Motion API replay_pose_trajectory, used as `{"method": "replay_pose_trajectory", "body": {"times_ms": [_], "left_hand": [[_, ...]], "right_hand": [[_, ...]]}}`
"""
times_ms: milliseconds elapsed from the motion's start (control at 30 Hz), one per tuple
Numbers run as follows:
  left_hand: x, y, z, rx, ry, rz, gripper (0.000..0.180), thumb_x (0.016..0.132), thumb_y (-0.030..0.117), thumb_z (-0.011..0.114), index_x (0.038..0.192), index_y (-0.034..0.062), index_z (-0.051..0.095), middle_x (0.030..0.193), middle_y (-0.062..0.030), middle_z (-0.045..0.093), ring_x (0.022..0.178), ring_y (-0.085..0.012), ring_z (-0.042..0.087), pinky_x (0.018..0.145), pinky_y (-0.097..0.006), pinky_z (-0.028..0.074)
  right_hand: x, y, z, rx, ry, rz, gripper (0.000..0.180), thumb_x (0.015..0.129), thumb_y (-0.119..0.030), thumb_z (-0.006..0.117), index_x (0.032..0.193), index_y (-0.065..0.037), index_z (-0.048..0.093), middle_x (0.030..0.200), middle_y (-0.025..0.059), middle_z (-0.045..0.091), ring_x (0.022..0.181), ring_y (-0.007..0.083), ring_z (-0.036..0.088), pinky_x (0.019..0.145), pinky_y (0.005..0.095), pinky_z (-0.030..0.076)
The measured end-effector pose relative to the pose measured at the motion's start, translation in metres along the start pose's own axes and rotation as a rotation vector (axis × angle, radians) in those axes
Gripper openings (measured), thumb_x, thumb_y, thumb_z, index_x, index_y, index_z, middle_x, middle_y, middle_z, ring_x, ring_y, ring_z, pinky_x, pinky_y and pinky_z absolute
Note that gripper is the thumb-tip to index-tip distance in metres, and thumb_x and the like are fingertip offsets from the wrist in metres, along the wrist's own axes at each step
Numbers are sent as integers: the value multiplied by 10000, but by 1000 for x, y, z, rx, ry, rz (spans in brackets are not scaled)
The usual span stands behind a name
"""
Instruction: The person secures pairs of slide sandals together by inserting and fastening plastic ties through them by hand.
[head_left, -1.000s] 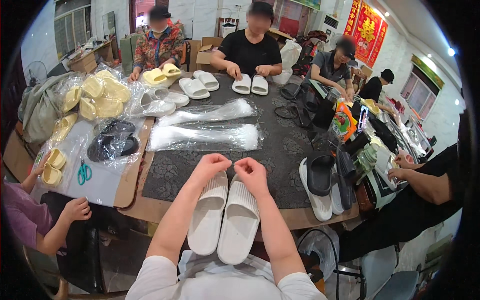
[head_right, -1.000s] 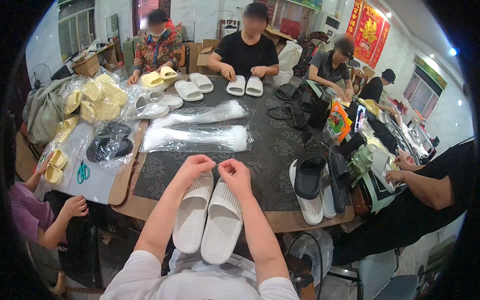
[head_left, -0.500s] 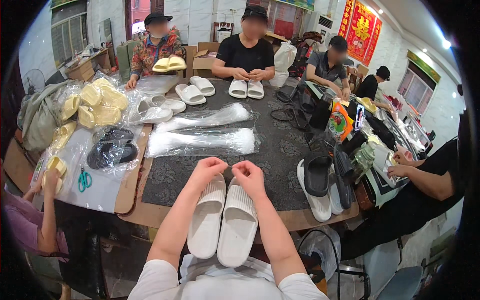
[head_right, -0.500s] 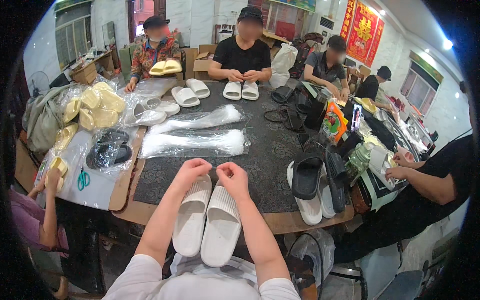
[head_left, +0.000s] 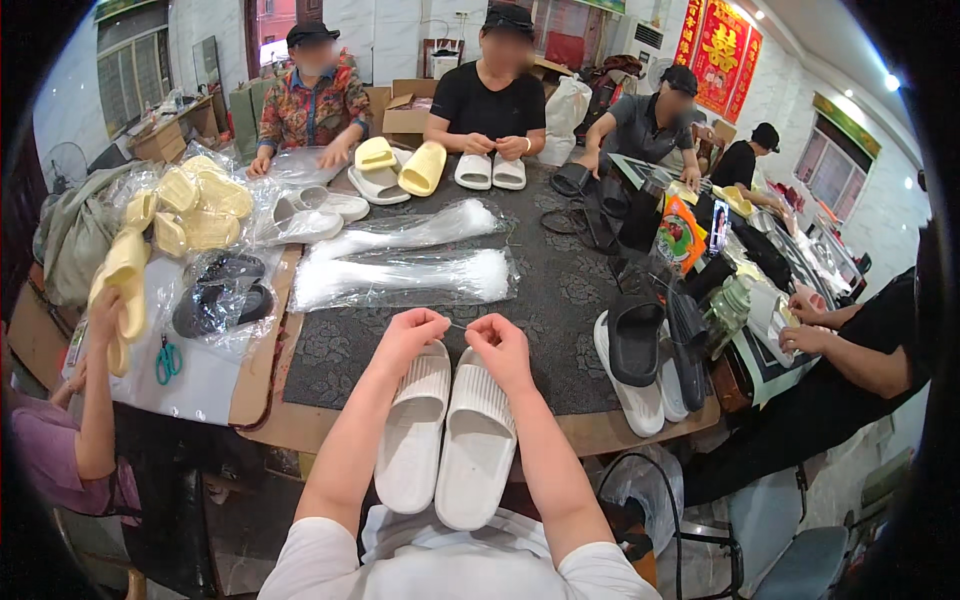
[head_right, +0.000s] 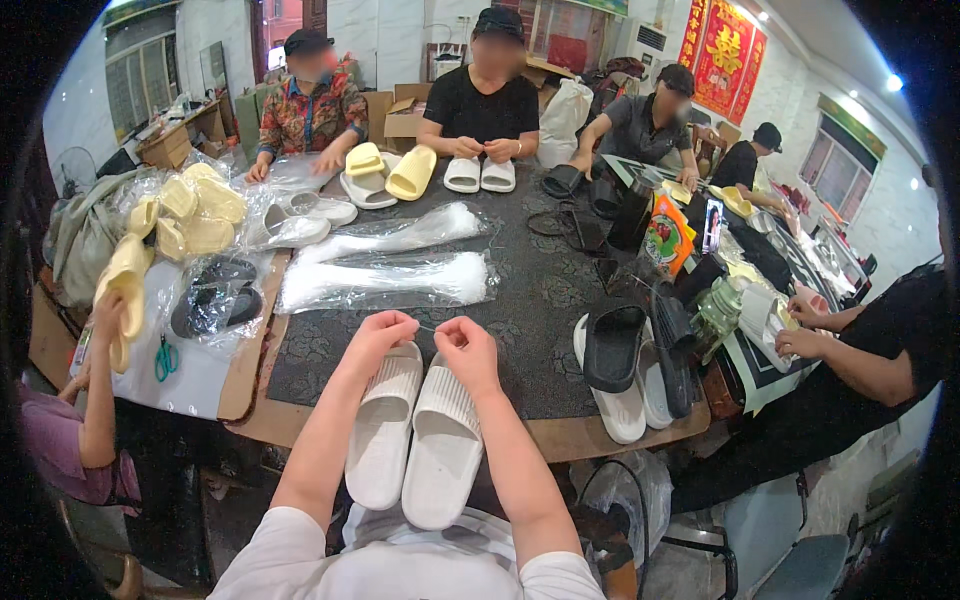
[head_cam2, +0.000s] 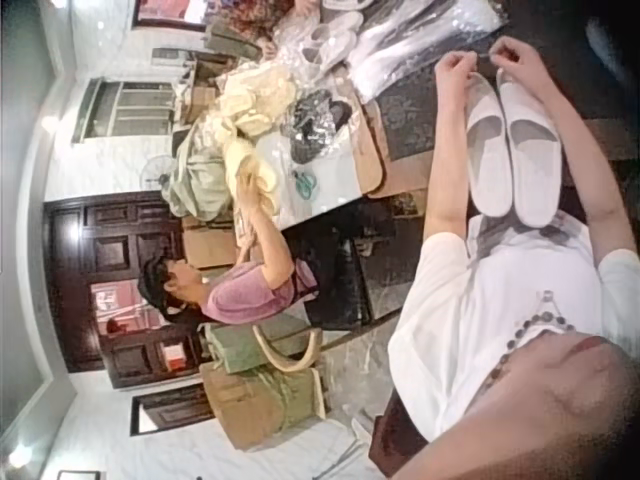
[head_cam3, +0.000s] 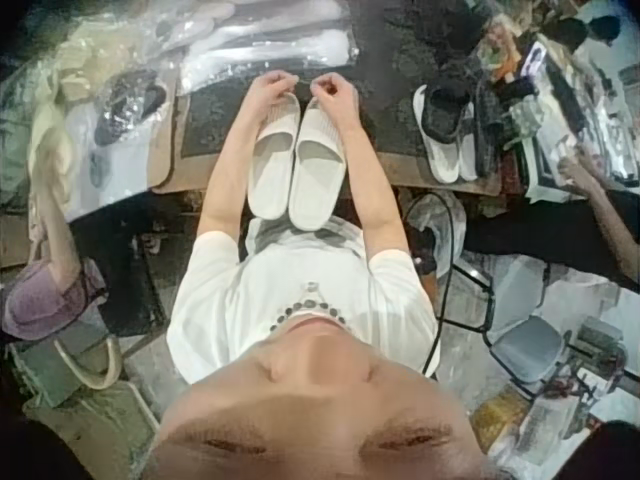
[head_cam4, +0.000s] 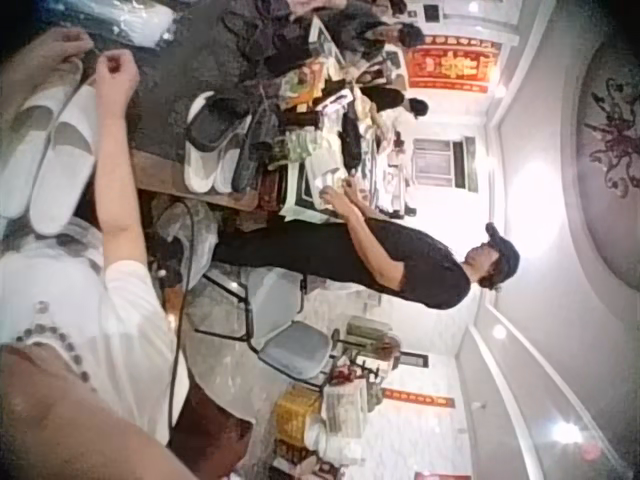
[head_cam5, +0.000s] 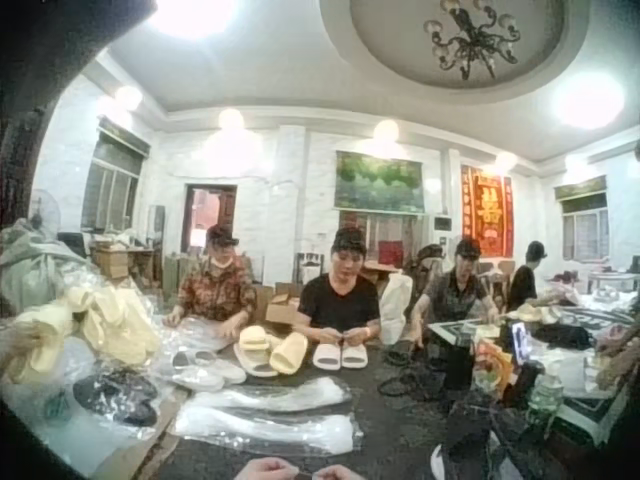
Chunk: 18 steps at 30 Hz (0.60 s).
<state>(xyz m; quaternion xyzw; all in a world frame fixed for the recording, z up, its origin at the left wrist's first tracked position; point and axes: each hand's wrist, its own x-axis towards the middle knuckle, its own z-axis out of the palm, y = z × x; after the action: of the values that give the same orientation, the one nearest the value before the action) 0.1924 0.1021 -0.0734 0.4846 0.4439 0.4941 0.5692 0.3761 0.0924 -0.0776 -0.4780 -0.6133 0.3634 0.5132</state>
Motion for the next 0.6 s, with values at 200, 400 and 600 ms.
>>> {"method": "replay_pose_trajectory", "body": {"times_ms": [200,400,600], "left_hand": [[-5,2,4,9,-17,-22,174,849,217,698,859,45,671,779,23,627,725,-66,547,677,-217,425],[-4,-1,1,10,-29,-7,157,846,205,700,862,50,677,769,26,621,717,-56,540,664,-216,424],[-6,11,1,-25,-2,-16,156,834,202,700,864,50,681,731,31,600,682,-54,524,630,-212,407]], "right_hand": [[-2,2,3,11,64,-46,93,802,-117,694,853,-41,677,693,-8,622,626,65,549,593,233,452],[-5,2,1,-60,-14,-96,85,798,-97,697,848,-38,660,706,-23,613,639,51,537,599,220,444],[2,1,0,64,77,-36,46,810,-63,680,837,-43,648,706,-57,581,637,29,496,590,192,410]]}}
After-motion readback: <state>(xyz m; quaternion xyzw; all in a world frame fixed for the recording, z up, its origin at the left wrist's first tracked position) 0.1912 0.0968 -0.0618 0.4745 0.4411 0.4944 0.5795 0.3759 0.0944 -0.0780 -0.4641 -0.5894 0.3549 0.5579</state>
